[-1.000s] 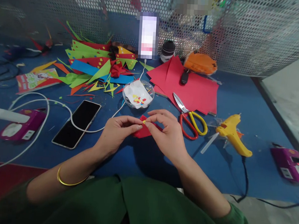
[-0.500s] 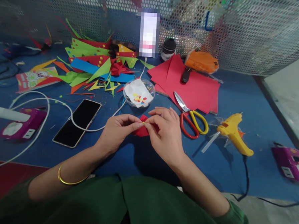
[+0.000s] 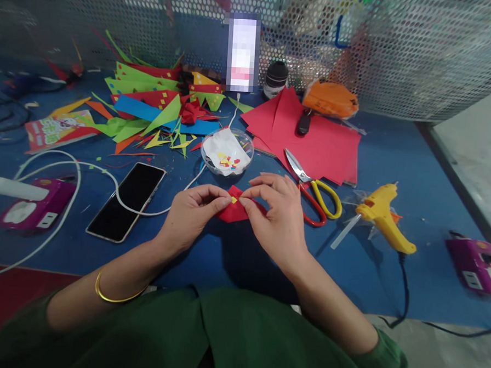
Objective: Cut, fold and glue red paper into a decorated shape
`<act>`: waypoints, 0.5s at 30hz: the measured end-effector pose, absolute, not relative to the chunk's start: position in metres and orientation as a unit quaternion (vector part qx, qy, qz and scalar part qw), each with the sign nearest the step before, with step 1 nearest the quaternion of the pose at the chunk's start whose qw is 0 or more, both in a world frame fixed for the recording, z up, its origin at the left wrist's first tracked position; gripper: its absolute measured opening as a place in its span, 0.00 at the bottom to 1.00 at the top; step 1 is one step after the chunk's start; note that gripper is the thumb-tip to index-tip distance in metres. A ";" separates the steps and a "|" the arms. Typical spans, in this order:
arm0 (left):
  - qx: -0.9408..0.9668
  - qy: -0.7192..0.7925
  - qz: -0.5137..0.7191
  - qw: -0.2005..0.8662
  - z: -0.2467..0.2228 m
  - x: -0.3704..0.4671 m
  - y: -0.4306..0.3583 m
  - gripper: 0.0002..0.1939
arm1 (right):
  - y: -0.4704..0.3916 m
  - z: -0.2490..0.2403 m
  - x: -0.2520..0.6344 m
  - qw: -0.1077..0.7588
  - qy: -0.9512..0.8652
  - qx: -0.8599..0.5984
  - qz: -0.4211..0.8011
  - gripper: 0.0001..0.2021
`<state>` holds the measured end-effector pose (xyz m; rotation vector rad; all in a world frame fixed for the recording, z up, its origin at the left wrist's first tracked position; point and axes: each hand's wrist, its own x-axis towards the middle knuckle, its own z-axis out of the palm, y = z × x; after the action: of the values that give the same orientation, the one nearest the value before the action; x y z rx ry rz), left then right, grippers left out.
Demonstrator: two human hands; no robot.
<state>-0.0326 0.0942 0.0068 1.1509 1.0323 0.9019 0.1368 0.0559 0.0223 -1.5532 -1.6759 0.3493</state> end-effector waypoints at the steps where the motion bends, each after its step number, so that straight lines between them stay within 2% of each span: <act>1: 0.505 0.450 0.392 0.624 0.007 -0.033 0.094 0.06 | 0.056 0.022 0.137 0.402 -0.662 -0.615 0.147 0.03; 9: 0.525 0.446 0.389 0.612 0.009 -0.033 0.092 0.06 | 0.056 0.020 0.136 0.392 -0.672 -0.599 0.190 0.04; 15: 0.480 0.445 0.400 0.641 0.004 -0.031 0.094 0.09 | 0.057 0.018 0.137 0.425 -0.641 -0.602 0.216 0.04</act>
<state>-0.0311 0.0943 0.0043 1.0952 1.0142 0.9125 0.1366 0.0567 0.0185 -1.5045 -1.6027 0.5404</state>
